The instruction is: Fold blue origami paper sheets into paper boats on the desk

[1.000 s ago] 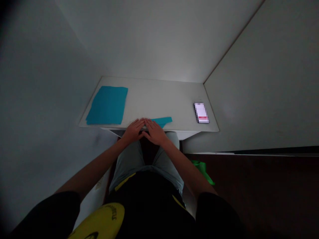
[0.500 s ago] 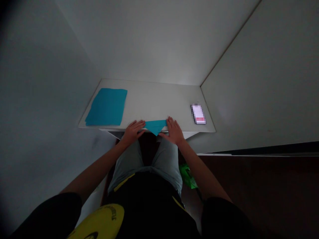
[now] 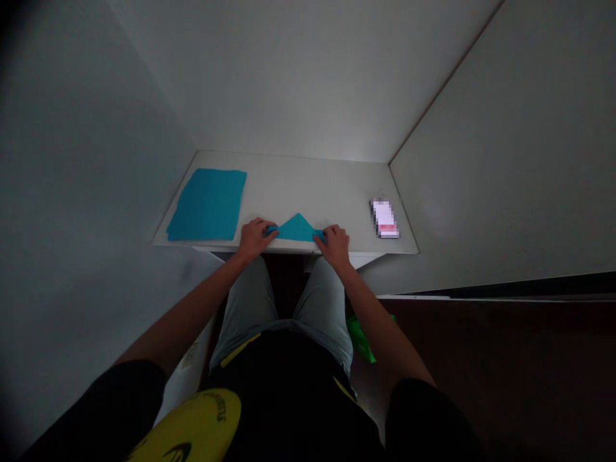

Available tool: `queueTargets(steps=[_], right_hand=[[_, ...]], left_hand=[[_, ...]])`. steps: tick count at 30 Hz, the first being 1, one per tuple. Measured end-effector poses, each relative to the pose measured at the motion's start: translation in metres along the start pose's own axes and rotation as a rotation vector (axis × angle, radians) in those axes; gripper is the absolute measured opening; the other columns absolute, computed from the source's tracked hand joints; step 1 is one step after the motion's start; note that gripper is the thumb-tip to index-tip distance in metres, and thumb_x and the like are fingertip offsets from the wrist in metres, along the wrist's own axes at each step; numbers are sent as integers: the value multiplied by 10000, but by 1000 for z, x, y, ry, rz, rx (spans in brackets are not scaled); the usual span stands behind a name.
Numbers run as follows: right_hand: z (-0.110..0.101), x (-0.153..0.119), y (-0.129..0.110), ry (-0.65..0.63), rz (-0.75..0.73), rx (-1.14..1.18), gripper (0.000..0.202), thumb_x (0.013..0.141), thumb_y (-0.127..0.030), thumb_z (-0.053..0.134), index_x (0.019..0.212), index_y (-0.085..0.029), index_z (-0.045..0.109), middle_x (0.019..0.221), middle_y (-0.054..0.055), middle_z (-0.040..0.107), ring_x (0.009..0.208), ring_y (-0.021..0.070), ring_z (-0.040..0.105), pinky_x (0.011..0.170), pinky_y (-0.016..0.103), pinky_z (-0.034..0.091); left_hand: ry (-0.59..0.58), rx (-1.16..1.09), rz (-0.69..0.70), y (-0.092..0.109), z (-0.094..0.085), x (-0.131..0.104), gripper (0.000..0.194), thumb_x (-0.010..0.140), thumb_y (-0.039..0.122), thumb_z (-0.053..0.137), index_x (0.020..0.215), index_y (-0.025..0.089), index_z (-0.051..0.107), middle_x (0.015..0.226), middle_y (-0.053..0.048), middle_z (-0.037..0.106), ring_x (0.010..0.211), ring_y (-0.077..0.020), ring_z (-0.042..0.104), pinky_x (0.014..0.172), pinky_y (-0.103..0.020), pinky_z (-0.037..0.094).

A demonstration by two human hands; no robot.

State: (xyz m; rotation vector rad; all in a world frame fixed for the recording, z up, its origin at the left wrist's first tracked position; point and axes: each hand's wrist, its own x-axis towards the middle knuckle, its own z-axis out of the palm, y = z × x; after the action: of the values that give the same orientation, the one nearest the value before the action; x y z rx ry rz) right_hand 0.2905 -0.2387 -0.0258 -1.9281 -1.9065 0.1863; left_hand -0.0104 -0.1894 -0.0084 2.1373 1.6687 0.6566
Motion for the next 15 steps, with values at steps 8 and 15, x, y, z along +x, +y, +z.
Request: queueTargets(steps=[8,15], right_hand=[[-10,14,-23,3,-113,-74,409,1051,-264,623,1454,-234,680,1452,184,673,1293,376,588,1063,510,457],[10,17,-9,63,-11,-15,437,1070,-372,579,1433,-152,685,1453,271,633,1276,435,583,1063,609,495]], left_hand=[[-16,-11,153,-2,6,-13,157,1083,331,720,1079,239,847,1166,-92,807,1140,-276,731,1082,-479,476],[-122,-140,259,-19,2,-6,233,1092,349,664,1061,239,866,1092,-78,822,1012,-229,760,998,-419,551]])
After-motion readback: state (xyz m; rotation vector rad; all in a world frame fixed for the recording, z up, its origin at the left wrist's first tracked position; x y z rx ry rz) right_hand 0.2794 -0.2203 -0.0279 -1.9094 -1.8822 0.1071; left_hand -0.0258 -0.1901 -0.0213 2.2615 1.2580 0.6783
